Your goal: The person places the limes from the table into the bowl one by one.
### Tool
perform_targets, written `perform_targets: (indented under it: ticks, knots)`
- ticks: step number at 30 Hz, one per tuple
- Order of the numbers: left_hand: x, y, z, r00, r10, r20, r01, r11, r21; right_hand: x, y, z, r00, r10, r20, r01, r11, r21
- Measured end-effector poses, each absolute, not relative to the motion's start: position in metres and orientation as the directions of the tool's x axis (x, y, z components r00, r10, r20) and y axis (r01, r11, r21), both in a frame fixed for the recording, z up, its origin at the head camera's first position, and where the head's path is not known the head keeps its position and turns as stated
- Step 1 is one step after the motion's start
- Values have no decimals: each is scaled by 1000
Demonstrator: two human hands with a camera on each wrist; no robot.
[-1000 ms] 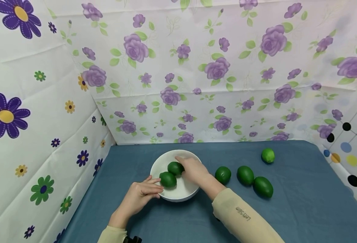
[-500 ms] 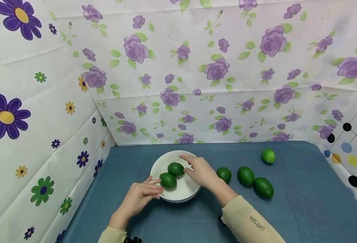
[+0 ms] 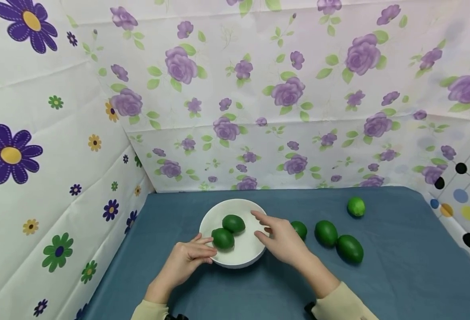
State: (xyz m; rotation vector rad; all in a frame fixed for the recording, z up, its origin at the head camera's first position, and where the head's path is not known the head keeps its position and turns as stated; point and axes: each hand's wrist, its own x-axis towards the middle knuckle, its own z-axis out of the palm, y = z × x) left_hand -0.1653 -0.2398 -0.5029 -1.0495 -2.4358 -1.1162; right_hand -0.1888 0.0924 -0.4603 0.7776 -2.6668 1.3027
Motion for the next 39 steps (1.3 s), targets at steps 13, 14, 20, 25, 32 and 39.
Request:
perform_targets:
  ticks: [13,14,20,25,32,39]
  knots:
    - [-165,-237,-507,-716,491,496,696,450,560,-171,139,-452,-899,-349,263,-423,548,-721]
    - [-164,-237,-507,-716,490,497,697,450,558,-170,142,-452,-901,-347,260,-421,557,-716]
    - [-164,-237,-504,-730,484,483,681,458,572,-168,159,-453,-905,-333,263,-418,594,-687]
    - [-165,-237,-504,-733,485,477,678,459,574,-167,174,-453,-909,-324,262,-412,601,-685]
    - [-165,-238,-503,-729,486,482,682,459,569,-162,197,-456,-926,-290,242,-377,667,-643]
    - [-164,-237,-503,-725,489,484,685,450,572,-159,219,-460,-941,-249,228,-337,696,-634]
